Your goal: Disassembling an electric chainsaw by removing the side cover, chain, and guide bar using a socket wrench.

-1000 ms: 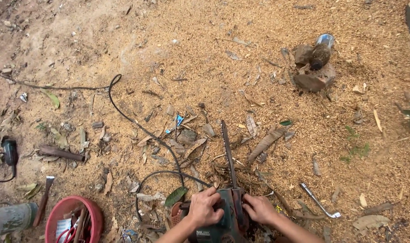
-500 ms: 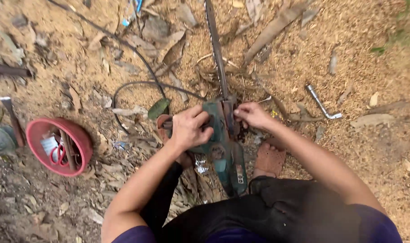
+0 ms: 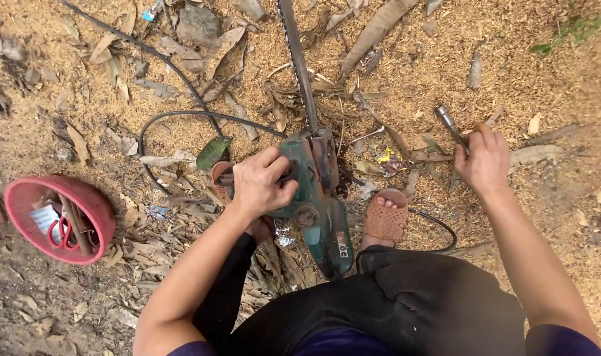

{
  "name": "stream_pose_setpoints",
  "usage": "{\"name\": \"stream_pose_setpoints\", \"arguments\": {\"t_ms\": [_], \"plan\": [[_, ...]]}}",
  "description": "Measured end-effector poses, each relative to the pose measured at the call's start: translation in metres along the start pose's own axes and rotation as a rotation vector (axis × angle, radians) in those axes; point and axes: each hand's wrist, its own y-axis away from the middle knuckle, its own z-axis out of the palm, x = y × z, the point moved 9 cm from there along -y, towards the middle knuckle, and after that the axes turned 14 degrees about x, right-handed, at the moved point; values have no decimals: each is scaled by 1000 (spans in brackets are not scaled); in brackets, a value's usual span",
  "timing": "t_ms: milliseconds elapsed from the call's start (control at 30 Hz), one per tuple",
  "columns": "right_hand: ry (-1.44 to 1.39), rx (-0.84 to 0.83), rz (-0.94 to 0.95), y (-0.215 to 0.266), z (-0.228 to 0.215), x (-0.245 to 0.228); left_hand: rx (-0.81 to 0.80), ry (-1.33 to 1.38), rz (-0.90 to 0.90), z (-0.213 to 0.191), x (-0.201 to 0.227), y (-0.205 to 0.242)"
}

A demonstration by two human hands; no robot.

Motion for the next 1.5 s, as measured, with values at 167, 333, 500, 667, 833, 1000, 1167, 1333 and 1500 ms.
{"name": "stream_pose_setpoints", "arguments": {"t_ms": [167, 333, 500, 667, 833, 1000, 1167, 1333, 1500], "plan": [[-119, -43, 84, -1, -3, 11, 16, 1, -9, -3, 1, -2], [-477, -160, 144, -74, -79, -62, -85, -14, -40, -3, 5, -5], [-637, -187, 32, -42, -17, -102, 0, 5, 4, 0, 0, 0], [-835, -55, -261, -59, -19, -164, 17, 24, 0, -1, 0, 0], [-807, 1, -329, -76, -23, -184, 32, 18, 8, -2, -1, -1], [-779, 61, -442, -98, -43, -198, 33, 44, 19, -3, 1, -3], [-763, -22, -415, -96, -28, -197, 47, 49, 10, -4, -1, -3], [-1204, -521, 383, -109, -15, -176, 40, 50, 5, -3, 1, -6], [-1267, -679, 683, -100, -28, -170, 28, 29, 3, 2, -5, -2]]}}
